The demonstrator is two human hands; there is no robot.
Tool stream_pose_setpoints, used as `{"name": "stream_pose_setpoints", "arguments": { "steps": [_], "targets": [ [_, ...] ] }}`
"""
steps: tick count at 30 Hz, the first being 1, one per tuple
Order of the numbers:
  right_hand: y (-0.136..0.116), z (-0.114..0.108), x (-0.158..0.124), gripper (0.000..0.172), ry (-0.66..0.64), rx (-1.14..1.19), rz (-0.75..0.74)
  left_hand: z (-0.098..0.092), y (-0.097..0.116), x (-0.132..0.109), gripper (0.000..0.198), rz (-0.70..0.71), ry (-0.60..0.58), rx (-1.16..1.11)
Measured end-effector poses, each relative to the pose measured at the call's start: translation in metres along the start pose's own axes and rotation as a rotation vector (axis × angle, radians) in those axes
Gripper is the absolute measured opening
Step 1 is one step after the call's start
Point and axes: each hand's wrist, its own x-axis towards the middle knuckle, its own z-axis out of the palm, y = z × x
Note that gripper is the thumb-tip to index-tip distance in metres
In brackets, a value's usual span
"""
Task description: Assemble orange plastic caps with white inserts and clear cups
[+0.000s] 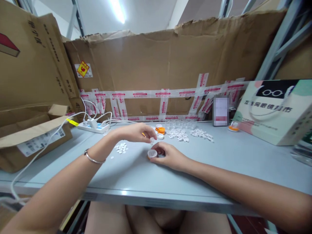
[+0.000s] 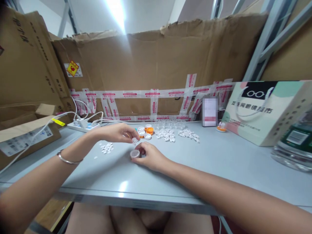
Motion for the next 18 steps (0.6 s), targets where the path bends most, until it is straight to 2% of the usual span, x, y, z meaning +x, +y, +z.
{"name": "stream_pose_setpoints", "arguments": {
  "steps": [2,8,11,14,16,18],
  "targets": [
    [0.005,-0.003,0.006,0.025,0.019,-0.014,0.013,0.001,-0.009,0.006,0.025,0.041,0.014,-0.049],
    [0.016,-0.007,0.017,0.024,0.032,0.025,0.029,0.016,-0.04,0.014,0.026,0.103,0.171,-0.306],
    [0.018,-0.008,0.02,0.023,0.018,0.044,0.018,0.029,-0.052,0.019,0.026,0.108,0.347,-0.362],
    [0.017,-0.01,0.021,0.02,0.01,0.038,0.015,0.037,-0.055,0.029,0.027,0.081,0.524,-0.372],
    [0.017,-0.01,0.022,0.02,0.002,0.047,0.043,0.037,-0.051,0.038,0.028,0.052,0.584,-0.383],
    [0.018,-0.011,0.022,0.023,0.002,0.072,0.079,0.034,-0.044,0.05,0.031,0.04,0.595,-0.446]
  ]
}}
